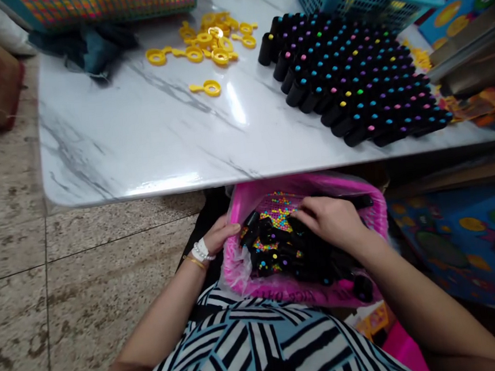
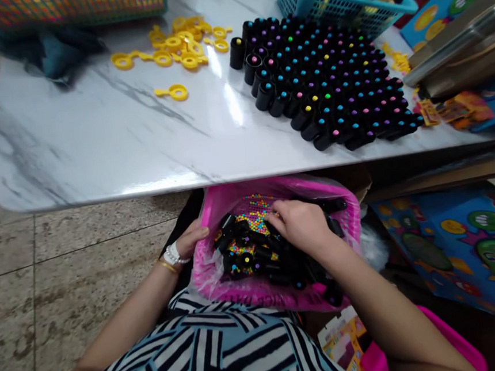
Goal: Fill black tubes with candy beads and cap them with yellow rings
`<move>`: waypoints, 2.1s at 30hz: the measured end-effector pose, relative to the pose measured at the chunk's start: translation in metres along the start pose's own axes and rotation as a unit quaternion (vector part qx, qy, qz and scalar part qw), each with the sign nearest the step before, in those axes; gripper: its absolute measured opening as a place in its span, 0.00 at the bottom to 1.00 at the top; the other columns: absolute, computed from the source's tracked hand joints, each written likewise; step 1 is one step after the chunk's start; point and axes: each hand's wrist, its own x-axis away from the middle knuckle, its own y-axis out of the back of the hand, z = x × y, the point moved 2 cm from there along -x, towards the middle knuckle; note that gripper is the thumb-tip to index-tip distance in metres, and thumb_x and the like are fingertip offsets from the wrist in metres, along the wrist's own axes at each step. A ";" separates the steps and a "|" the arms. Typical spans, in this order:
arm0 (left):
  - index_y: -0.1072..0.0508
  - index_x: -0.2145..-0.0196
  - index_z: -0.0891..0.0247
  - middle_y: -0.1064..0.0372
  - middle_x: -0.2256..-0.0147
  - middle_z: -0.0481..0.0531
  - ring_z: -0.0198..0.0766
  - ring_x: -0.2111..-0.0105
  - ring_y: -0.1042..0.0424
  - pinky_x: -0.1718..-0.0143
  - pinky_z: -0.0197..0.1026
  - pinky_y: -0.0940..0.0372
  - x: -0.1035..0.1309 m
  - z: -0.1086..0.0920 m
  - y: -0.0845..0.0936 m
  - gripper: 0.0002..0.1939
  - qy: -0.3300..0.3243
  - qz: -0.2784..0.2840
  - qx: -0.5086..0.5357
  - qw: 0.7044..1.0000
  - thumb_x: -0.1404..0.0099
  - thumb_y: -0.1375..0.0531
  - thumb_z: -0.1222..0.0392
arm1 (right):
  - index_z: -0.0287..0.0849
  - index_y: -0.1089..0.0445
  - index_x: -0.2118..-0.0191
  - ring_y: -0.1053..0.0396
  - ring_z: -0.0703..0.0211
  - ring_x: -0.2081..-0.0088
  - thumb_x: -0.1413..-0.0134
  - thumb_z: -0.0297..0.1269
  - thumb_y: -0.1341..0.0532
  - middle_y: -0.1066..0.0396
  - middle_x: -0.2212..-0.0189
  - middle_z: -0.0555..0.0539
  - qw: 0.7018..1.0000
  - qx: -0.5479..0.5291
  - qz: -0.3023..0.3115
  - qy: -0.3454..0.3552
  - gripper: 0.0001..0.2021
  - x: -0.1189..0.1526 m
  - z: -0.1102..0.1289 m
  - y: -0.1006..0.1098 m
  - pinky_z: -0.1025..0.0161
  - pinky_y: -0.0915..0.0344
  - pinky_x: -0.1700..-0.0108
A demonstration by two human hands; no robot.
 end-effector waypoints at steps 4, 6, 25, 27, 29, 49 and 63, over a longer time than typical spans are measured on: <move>0.24 0.58 0.67 0.28 0.70 0.50 0.36 0.72 0.34 0.69 0.37 0.39 0.000 -0.001 -0.002 0.25 0.001 -0.003 0.001 1.000 0.50 0.31 0.47 | 0.42 0.28 0.61 0.27 0.51 0.67 0.42 0.48 0.39 0.24 0.69 0.41 0.997 0.024 0.056 -0.038 0.14 -0.003 0.000 -0.017 0.62 0.41 0.69; 0.24 0.59 0.67 0.28 0.70 0.50 0.36 0.72 0.33 0.69 0.37 0.40 0.000 -0.002 -0.003 0.26 0.004 -0.004 0.002 1.000 0.51 0.31 0.47 | 0.41 0.29 0.59 0.28 0.51 0.62 0.42 0.41 0.39 0.24 0.65 0.41 0.996 0.014 0.079 0.037 0.10 -0.001 0.010 -0.029 0.62 0.39 0.64; 0.26 0.51 0.67 0.24 0.61 0.56 0.47 0.61 0.27 0.61 0.42 0.37 0.002 -0.008 -0.010 0.31 -0.015 0.009 -0.002 1.000 0.49 0.33 0.46 | 0.39 0.29 0.55 0.29 0.56 0.59 0.46 0.29 0.37 0.27 0.60 0.43 0.964 -0.218 0.032 0.152 0.11 -0.012 0.035 -0.051 0.61 0.33 0.56; 0.26 0.51 0.68 0.24 0.62 0.55 0.45 0.65 0.27 0.63 0.41 0.37 0.002 -0.008 -0.009 0.32 -0.011 0.006 -0.003 1.000 0.49 0.32 0.46 | 0.41 0.30 0.52 0.29 0.58 0.63 0.46 0.32 0.36 0.27 0.61 0.45 0.947 -0.299 0.012 0.115 0.15 -0.010 0.022 -0.041 0.61 0.31 0.59; 0.26 0.51 0.68 0.24 0.64 0.54 0.43 0.67 0.28 0.64 0.40 0.38 0.002 -0.008 -0.009 0.31 -0.011 0.007 -0.004 1.000 0.50 0.32 0.46 | 0.44 0.30 0.49 0.29 0.61 0.66 0.46 0.36 0.36 0.27 0.60 0.46 0.917 -0.390 0.006 0.083 0.18 -0.005 0.009 -0.030 0.62 0.30 0.62; 0.24 0.55 0.67 0.25 0.67 0.53 0.41 0.69 0.30 0.66 0.40 0.38 0.001 -0.006 -0.007 0.28 0.005 0.002 0.011 1.000 0.50 0.32 0.47 | 0.49 0.37 0.39 0.30 0.53 0.51 0.39 0.27 0.45 0.33 0.42 0.42 0.982 -0.030 -0.007 0.187 0.23 0.010 0.009 -0.032 0.61 0.31 0.56; 0.25 0.54 0.67 0.25 0.65 0.53 0.40 0.69 0.31 0.67 0.39 0.38 -0.001 -0.003 -0.003 0.27 -0.012 0.014 0.000 1.000 0.48 0.32 0.48 | 0.36 0.32 0.49 0.32 0.53 0.57 0.35 0.28 0.49 0.27 0.57 0.38 0.929 0.019 0.025 0.368 0.14 0.002 0.025 -0.035 0.57 0.36 0.54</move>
